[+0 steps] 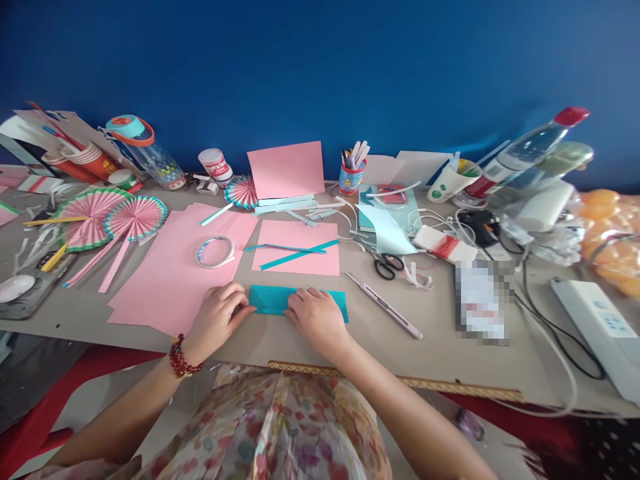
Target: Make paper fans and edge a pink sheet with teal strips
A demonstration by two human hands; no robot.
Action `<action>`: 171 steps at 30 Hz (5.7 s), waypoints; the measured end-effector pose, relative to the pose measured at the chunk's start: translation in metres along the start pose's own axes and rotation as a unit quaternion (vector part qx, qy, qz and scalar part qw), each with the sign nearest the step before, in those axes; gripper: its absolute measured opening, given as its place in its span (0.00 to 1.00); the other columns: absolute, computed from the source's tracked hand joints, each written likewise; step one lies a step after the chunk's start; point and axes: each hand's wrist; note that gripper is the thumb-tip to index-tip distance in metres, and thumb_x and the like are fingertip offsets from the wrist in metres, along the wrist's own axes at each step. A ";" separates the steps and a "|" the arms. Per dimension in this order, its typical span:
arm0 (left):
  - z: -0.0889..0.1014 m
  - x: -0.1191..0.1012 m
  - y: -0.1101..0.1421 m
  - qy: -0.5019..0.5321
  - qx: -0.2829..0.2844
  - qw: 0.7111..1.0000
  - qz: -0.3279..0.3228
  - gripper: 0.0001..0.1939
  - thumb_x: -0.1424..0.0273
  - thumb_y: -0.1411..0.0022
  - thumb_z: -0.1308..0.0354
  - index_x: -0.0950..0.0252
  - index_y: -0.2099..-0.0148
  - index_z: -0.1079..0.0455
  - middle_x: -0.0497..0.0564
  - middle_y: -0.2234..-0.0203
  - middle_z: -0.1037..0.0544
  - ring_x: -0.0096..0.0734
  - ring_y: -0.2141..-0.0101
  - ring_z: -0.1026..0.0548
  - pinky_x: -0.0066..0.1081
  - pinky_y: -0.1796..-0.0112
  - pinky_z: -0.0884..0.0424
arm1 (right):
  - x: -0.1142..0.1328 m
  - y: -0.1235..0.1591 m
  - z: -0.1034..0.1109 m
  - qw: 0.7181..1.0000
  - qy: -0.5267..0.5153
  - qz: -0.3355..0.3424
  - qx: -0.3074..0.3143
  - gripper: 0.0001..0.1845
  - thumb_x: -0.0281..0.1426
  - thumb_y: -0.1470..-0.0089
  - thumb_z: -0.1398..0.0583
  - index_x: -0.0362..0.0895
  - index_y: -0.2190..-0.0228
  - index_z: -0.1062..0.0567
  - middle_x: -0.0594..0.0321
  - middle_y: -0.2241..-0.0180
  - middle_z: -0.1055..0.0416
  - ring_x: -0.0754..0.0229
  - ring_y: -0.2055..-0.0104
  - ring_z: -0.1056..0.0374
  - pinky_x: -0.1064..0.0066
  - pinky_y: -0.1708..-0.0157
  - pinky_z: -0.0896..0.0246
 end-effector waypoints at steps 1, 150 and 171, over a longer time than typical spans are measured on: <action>0.000 0.000 0.000 0.001 -0.002 1.000 0.001 0.13 0.62 0.30 0.48 0.62 0.66 0.35 0.49 0.66 0.28 0.34 0.65 0.28 0.37 0.60 0.36 | 0.000 0.000 0.000 1.000 -0.001 0.001 0.001 0.09 0.35 0.36 0.42 0.44 0.68 0.28 0.59 0.65 0.28 0.56 0.63 0.35 0.66 0.66 0.50; -0.039 -0.089 -0.003 -0.111 0.104 0.975 -0.162 0.53 0.35 0.42 0.56 0.67 0.27 0.56 0.64 0.30 0.55 0.58 0.32 0.54 0.56 0.36 0.59 | -0.058 0.072 0.019 0.993 0.055 -0.095 -0.045 0.08 0.31 0.37 0.44 0.44 0.68 0.28 0.59 0.66 0.29 0.53 0.63 0.33 0.64 0.63 0.44; -0.038 -0.088 -0.002 -0.109 0.100 0.974 -0.172 0.55 0.33 0.45 0.56 0.65 0.27 0.55 0.66 0.30 0.55 0.61 0.32 0.54 0.57 0.37 0.55 | -0.017 0.091 0.002 0.992 -0.003 -0.064 -0.110 0.19 0.35 0.36 0.44 0.54 0.45 0.27 0.57 0.39 0.37 0.47 0.40 0.42 0.49 0.39 0.46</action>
Point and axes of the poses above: each hand's wrist, its own y-axis away from the middle knuckle, its own z-axis out of the back of the hand, x = y × z
